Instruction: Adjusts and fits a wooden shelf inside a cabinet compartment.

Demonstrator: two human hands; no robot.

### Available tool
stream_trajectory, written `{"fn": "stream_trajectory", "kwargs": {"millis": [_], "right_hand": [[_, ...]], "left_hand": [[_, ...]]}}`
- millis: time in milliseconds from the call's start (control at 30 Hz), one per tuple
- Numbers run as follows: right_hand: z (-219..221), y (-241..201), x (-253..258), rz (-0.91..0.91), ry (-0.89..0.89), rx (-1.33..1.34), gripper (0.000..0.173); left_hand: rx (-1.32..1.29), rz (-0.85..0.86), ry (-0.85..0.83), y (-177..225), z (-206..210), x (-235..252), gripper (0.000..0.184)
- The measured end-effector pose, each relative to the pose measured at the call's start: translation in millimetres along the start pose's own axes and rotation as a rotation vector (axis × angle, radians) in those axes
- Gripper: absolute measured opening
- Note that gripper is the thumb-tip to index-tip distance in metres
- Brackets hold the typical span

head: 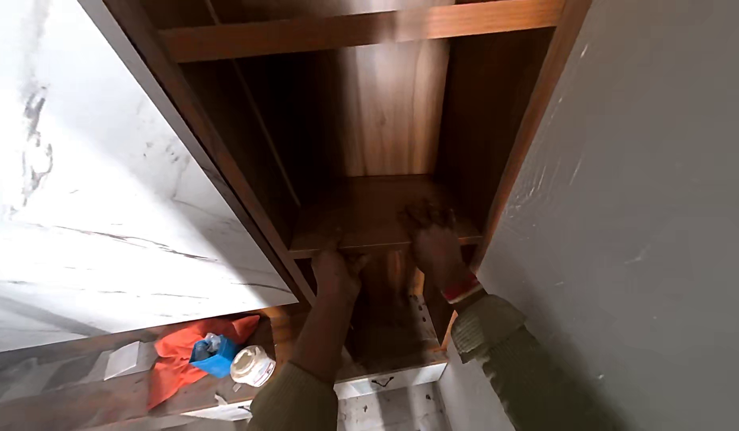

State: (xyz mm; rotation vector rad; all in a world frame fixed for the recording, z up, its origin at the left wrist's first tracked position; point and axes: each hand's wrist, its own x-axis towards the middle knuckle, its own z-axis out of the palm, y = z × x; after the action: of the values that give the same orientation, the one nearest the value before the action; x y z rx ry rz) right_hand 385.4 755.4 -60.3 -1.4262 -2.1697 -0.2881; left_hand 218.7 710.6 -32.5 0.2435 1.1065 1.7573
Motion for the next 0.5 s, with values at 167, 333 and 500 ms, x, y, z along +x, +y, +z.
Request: {"fn": "stream_trajectory", "kwargs": {"millis": [167, 333, 500], "right_hand": [[-19, -5, -12, -0.046, -0.085, 0.031, 0.071], [-24, -9, -40, -0.064, 0.0, 0.003, 0.064], [-25, -13, -42, -0.031, 0.065, -0.022, 0.063]], "left_hand": [[-0.066, -0.04, -0.053, 7, -9, -16, 0.033], [-0.107, -0.042, -0.051, 3, -28, -43, 0.031], [-0.089, -0.052, -0.009, 5, -29, -40, 0.031]]}}
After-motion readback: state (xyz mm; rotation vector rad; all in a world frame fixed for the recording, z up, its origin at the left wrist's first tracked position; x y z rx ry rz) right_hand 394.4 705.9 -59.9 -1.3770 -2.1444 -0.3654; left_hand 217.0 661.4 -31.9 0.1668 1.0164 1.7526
